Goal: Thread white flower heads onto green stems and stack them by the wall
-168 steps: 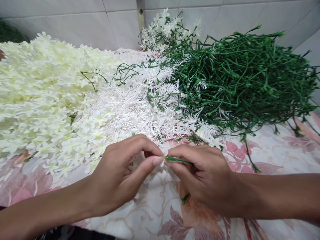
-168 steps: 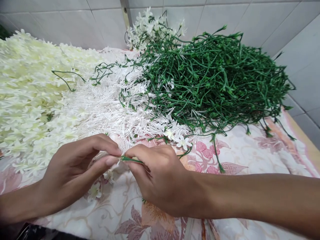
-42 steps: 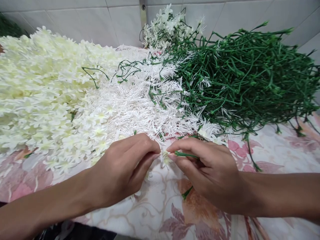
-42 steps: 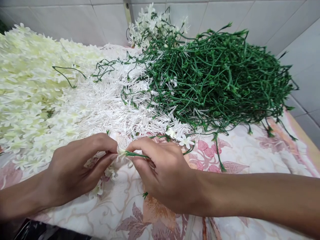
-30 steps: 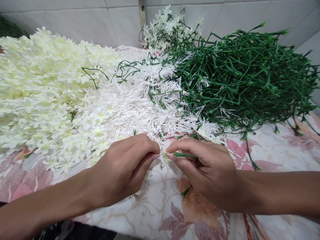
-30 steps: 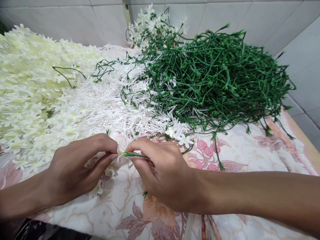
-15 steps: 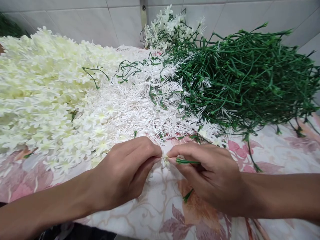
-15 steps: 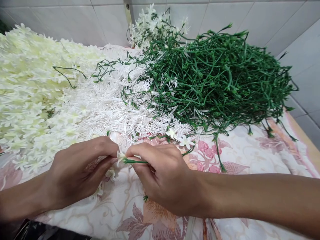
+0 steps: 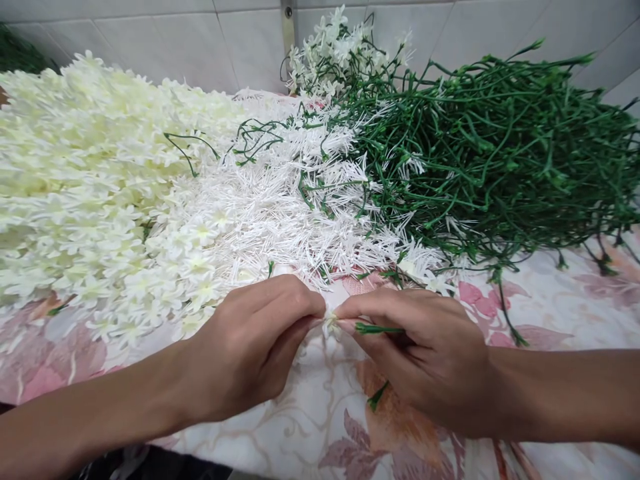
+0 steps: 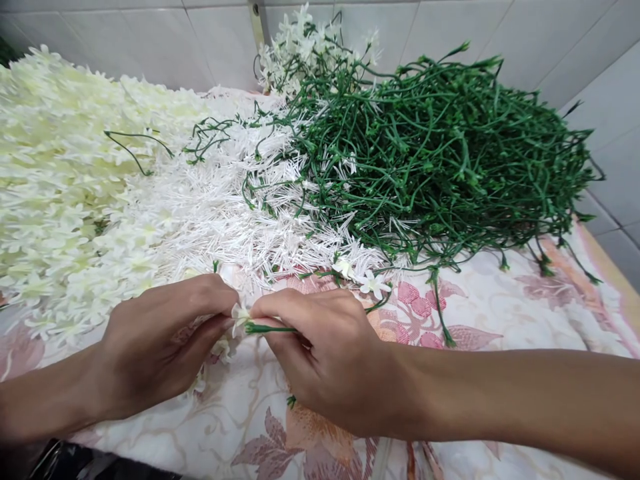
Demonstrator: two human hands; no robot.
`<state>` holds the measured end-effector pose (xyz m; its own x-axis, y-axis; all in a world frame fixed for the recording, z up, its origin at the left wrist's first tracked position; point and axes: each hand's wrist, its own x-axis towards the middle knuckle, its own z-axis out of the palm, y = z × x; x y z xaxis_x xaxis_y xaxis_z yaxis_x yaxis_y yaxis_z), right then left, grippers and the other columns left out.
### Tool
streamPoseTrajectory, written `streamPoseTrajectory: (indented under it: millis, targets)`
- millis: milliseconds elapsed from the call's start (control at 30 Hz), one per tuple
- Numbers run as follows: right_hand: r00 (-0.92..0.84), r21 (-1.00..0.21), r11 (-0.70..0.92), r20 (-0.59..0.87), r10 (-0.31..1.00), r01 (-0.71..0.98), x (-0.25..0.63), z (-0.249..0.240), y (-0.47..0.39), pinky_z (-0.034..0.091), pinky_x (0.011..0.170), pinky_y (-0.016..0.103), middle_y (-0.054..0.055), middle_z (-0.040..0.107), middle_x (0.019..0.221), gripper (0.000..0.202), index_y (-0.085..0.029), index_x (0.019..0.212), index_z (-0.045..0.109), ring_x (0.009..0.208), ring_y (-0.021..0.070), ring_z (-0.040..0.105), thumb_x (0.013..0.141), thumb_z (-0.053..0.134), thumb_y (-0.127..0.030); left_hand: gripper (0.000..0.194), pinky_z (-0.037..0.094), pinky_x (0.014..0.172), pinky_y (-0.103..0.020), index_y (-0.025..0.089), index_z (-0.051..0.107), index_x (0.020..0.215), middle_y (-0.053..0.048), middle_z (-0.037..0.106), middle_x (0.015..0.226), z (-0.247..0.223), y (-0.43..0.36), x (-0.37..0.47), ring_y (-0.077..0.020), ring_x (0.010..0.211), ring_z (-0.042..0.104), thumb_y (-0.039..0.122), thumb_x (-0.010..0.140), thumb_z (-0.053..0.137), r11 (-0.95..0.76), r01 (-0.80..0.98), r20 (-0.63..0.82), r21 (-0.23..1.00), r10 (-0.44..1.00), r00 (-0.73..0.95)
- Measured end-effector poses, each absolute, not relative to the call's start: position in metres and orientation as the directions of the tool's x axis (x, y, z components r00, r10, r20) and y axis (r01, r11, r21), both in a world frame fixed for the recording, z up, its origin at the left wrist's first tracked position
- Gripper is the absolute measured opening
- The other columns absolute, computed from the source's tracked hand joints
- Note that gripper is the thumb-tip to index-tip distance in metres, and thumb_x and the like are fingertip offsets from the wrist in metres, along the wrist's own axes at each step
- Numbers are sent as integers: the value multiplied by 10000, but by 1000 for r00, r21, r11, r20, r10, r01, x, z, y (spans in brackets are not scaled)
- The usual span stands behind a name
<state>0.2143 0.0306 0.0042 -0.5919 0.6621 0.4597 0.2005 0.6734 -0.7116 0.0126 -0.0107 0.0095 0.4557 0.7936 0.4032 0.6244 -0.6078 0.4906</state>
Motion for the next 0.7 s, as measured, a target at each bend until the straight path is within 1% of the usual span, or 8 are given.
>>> streamPoseTrajectory:
  millis: [367, 500, 600, 700]
  targets:
    - [-582, -687, 712, 522, 623, 146, 212, 1, 32, 523, 593, 200, -1, 738, 738, 164, -192, 871, 628, 604, 115, 672, 835, 541, -57, 145, 406, 602, -201, 155, 549, 902, -2, 568, 742, 8, -10, 13, -97, 662, 508, 39, 911, 462, -597, 605, 390, 527, 802, 452]
    - [-586, -672, 728, 538, 606, 137, 212, 1, 32, 540, 628, 191, -6, 750, 771, 224, -200, 880, 614, 626, 111, 686, 799, 525, -11, 141, 406, 607, -205, 160, 546, 915, -2, 561, 751, 7, -11, 14, -97, 669, 505, 47, 917, 462, -595, 595, 383, 540, 803, 456]
    - [-587, -673, 724, 529, 613, 150, 212, 2, 32, 537, 604, 206, -8, 743, 753, 201, -209, 884, 614, 603, 120, 675, 824, 528, -38, 142, 410, 607, -200, 159, 548, 911, -3, 564, 746, 9, -11, 14, -95, 668, 509, 47, 914, 461, -593, 594, 382, 544, 805, 453]
    - [-589, -689, 698, 487, 645, 194, 212, 4, 32, 517, 580, 198, -15, 729, 732, 113, -207, 876, 623, 575, 108, 656, 869, 567, -109, 148, 419, 609, -183, 157, 552, 905, 0, 588, 753, 13, -10, 14, -83, 667, 528, 36, 905, 468, -581, 600, 380, 550, 814, 440]
